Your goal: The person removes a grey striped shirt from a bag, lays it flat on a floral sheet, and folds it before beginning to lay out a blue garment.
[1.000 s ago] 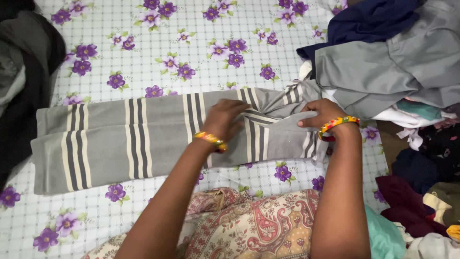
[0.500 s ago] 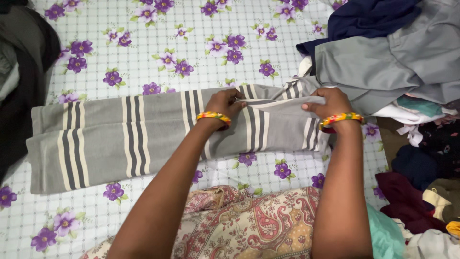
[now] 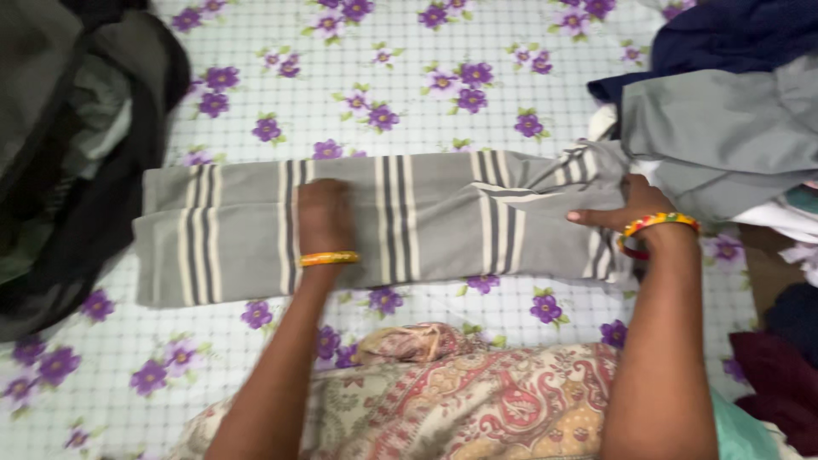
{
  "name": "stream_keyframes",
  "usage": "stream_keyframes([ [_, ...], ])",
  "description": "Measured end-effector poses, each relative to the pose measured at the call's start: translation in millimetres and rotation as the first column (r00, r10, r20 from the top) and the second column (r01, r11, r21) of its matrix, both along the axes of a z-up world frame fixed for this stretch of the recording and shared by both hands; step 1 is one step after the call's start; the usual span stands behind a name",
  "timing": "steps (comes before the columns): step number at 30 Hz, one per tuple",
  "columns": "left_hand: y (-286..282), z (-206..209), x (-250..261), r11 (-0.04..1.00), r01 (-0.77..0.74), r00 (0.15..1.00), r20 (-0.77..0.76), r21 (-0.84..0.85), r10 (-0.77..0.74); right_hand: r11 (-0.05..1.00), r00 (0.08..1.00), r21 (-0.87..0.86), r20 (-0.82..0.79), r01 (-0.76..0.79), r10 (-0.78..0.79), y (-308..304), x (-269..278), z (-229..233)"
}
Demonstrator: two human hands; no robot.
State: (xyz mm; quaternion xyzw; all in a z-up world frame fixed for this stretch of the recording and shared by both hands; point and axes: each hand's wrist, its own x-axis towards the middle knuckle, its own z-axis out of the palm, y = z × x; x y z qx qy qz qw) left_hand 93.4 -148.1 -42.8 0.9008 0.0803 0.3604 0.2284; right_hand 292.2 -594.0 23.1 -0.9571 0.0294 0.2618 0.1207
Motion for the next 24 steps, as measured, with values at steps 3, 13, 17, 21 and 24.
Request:
stream_keyframes([
  [3,108,-4,-67,0.892,-0.38,0.901,-0.12,0.245,0.416,0.999,0.999,0.035,-0.013,-0.041,0.042,7,-1,1],
  [13,254,21,-112,0.78,-0.621,0.566,-0.644,0.078,0.515,0.997,0.995,0.057,-0.074,-0.057,0.061,26,-9,14],
  [17,263,30,-117,0.791,-0.555,0.764,-0.533,-0.257,0.363,0.997,0.995,-0.064,-0.093,-0.042,0.036,21,-5,7],
  [21,262,26,-123,0.741,-0.646,0.697,-0.537,-0.184,0.475,0.994,0.996,-0.09,-0.069,-0.057,0.051,18,0,-1],
  [24,255,20,-121,0.668,-0.707,0.671,-0.52,-0.233,0.529,0.994,0.998,-0.103,-0.065,-0.034,0.028,17,2,-3],
])
